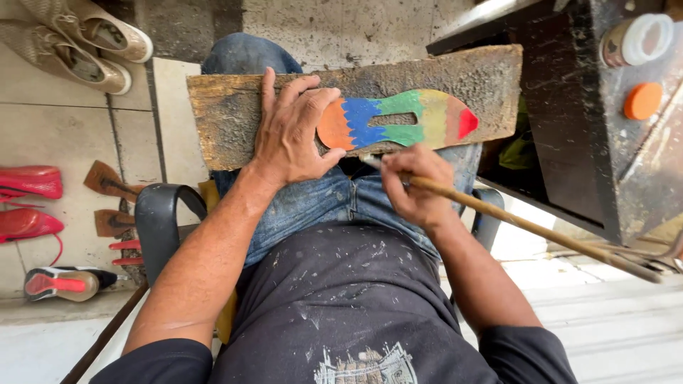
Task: Applying glue to the bottom of shoe soles using a brush at a repair bench.
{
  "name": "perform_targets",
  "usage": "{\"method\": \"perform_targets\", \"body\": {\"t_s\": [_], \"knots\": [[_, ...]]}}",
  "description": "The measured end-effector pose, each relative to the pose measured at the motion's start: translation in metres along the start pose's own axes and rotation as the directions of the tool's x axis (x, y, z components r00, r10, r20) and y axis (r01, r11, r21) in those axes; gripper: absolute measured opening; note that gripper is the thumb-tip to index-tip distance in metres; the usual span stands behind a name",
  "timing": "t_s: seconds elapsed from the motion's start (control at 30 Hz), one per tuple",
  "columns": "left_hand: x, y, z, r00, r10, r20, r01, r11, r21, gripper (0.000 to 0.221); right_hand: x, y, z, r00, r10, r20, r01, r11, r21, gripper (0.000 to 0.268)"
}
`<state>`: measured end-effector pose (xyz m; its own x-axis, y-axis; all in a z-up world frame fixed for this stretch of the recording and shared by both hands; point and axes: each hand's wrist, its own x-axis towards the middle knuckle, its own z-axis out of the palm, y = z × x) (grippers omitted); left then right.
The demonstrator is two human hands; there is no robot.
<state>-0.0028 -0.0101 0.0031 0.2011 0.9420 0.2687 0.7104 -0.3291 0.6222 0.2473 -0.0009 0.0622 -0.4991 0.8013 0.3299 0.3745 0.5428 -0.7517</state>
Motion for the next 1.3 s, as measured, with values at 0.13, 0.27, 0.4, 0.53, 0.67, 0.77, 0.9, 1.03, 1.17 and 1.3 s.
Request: {"method": "perform_targets", "body": {"t_s": [0.13, 0.27, 0.4, 0.53, 0.67, 0.77, 0.9, 1.03, 1.17, 1.3], "knots": [[0.0, -0.001, 0.001, 0.999, 0.015, -0.033, -0.015, 1.0, 0.016, 0.094, -0.001, 0.005, 0.008, 0.977, 0.053, -0.208, -0.046, 0.998, 0.038, 0.018], [0.001, -0.003, 0.003, 1.0, 0.005, -0.026, -0.005, 1.0, -0.005, 0.097, -0.006, -0.001, 0.01, 0.997, -0.047, -0.062, 0.044, 0.998, -0.036, 0.012], [0.003, -0.002, 0.0, 1.0, 0.009, -0.025, -0.01, 1.0, -0.027, 0.094, -0.006, 0.007, 0.013, 0.999, -0.047, -0.021, 0.048, 0.999, 0.019, 0.013], [0.001, -0.003, 0.002, 1.0, 0.006, -0.02, -0.007, 1.0, -0.019, 0.097, -0.01, 0.007, -0.014, 0.997, -0.061, -0.049, 0.061, 0.998, -0.005, 0.011], [-0.001, -0.004, 0.002, 1.0, 0.017, -0.022, -0.017, 1.0, -0.019, 0.096, -0.024, 0.026, -0.05, 0.997, -0.041, -0.067, 0.03, 0.987, -0.16, 0.015], [-0.001, -0.004, 0.004, 1.0, 0.022, -0.011, -0.022, 1.0, -0.007, 0.097, -0.025, 0.021, -0.049, 0.993, -0.069, -0.096, 0.052, 0.983, -0.175, 0.014], [-0.002, -0.006, 0.004, 1.0, 0.016, -0.005, -0.015, 1.0, 0.027, 0.096, -0.028, 0.033, -0.056, 0.999, 0.002, -0.04, -0.008, 0.991, -0.136, 0.013], [-0.003, -0.001, 0.004, 0.994, -0.005, -0.111, -0.007, 0.994, -0.109, 0.09, -0.01, 0.044, -0.061, 0.979, 0.01, -0.204, -0.027, 0.997, -0.077, 0.017], [0.0, 0.001, 0.001, 0.995, -0.012, -0.098, 0.001, 0.995, -0.103, 0.094, 0.018, 0.019, -0.007, 0.964, -0.064, -0.257, 0.035, 0.992, -0.118, 0.018], [-0.002, -0.002, 0.002, 0.997, -0.001, -0.082, -0.003, 0.999, -0.039, 0.093, 0.026, 0.013, 0.044, 0.975, -0.152, -0.163, 0.134, 0.984, -0.115, 0.016]]}}
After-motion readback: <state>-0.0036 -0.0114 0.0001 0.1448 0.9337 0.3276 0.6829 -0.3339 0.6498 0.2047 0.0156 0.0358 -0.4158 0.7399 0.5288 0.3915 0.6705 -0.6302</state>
